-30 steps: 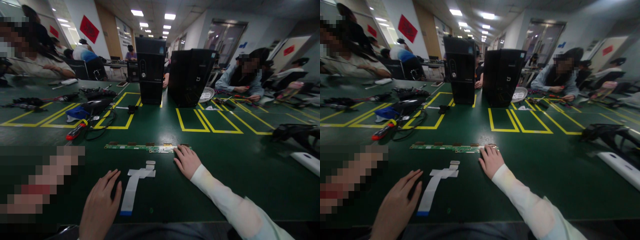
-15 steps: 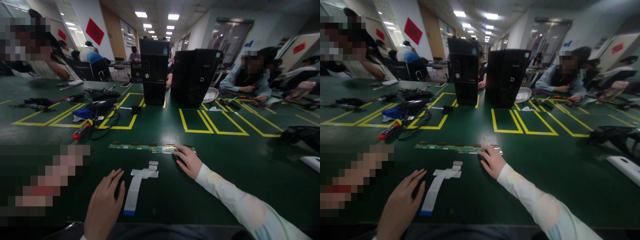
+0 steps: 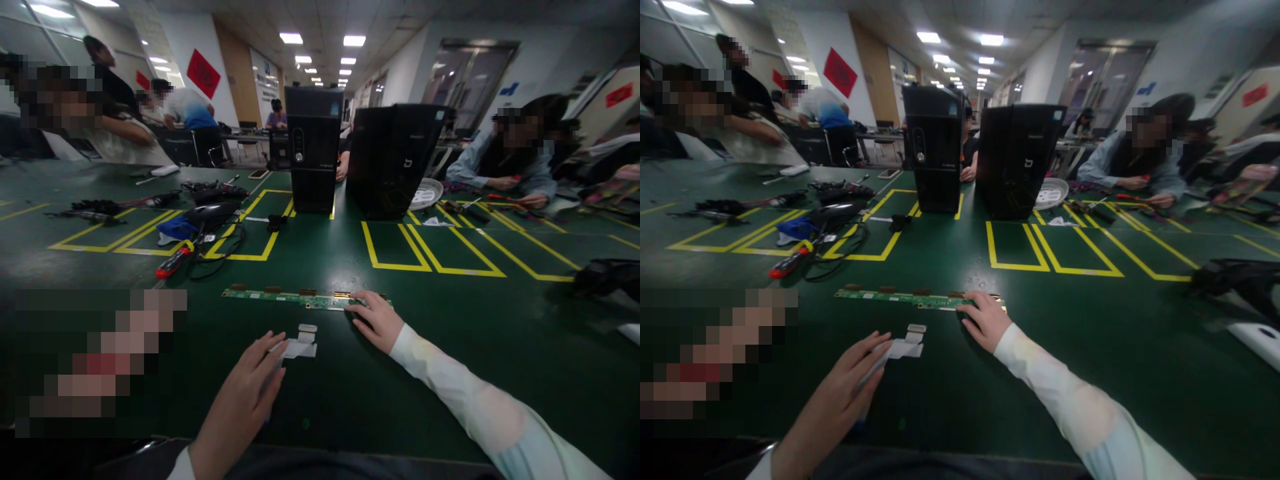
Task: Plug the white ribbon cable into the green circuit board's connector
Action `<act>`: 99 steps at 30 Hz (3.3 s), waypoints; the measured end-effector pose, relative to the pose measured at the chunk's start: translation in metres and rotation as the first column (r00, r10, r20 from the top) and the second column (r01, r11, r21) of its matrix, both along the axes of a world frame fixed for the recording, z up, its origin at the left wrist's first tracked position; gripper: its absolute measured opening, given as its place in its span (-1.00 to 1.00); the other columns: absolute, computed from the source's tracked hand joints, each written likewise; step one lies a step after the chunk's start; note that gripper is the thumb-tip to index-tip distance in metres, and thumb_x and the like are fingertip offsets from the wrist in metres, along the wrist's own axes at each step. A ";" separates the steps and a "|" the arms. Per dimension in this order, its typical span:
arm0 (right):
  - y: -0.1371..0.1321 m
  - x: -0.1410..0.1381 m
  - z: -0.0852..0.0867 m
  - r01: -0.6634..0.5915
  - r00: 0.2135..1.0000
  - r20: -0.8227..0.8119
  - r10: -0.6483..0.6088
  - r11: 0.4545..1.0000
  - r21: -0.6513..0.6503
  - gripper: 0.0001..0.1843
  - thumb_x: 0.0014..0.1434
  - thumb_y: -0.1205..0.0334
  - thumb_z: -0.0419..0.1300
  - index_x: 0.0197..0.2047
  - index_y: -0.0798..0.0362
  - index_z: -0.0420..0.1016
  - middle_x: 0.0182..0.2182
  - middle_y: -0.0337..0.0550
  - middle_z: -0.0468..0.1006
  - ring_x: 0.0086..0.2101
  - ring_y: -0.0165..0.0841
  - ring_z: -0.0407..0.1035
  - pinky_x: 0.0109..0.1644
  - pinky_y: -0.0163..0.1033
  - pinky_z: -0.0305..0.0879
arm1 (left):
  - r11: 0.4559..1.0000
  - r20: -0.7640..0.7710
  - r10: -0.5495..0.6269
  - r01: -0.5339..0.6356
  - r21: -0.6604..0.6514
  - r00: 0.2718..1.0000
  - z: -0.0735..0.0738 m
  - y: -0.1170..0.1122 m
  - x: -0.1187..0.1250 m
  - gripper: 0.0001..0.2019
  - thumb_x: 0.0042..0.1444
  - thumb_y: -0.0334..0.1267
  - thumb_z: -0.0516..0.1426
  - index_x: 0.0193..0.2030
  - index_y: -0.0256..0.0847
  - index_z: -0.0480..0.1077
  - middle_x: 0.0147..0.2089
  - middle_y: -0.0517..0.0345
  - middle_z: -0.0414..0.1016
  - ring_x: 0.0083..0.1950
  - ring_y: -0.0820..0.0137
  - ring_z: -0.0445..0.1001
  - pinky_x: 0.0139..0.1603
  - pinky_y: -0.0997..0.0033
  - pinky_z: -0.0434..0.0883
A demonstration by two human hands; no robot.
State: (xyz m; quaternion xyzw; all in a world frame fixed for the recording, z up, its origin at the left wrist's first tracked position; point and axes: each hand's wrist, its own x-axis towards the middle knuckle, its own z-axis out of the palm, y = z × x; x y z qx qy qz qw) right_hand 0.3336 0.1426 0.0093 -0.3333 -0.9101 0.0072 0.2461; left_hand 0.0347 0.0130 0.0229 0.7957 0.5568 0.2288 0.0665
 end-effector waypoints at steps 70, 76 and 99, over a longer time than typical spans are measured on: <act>-0.005 0.010 -0.008 0.043 0.995 0.091 -0.038 0.997 -0.059 -0.56 0.24 0.16 0.04 0.16 0.04 0.32 0.11 0.09 0.31 0.08 -0.15 0.20 0.12 0.06 0.22 | 0.997 -0.174 0.015 -0.003 0.071 0.985 -0.015 0.032 0.119 -0.50 0.28 -0.17 -0.06 0.30 -0.38 0.13 0.33 -0.18 0.16 0.35 0.12 0.12 0.26 0.01 0.22; -0.007 0.010 -0.005 0.031 0.997 0.077 -0.026 0.997 -0.076 -0.57 0.25 0.18 0.01 0.17 0.06 0.32 0.14 0.07 0.29 0.13 -0.16 0.17 0.16 0.07 0.19 | 1.000 -0.221 0.006 -0.001 0.024 0.975 -0.010 0.033 0.120 -0.49 0.27 -0.17 -0.05 0.28 -0.45 0.15 0.33 -0.20 0.15 0.35 0.11 0.11 0.26 0.06 0.22; -0.009 0.013 -0.007 -0.008 0.996 0.087 0.017 0.995 -0.096 -0.53 0.25 0.19 0.00 0.22 0.09 0.27 0.18 0.07 0.25 0.19 -0.13 0.09 0.24 0.11 0.08 | 0.999 -0.267 0.015 -0.022 -0.024 0.964 -0.005 0.037 0.124 -0.47 0.27 -0.15 -0.02 0.28 -0.46 0.15 0.33 -0.20 0.14 0.35 0.13 0.10 0.28 0.09 0.19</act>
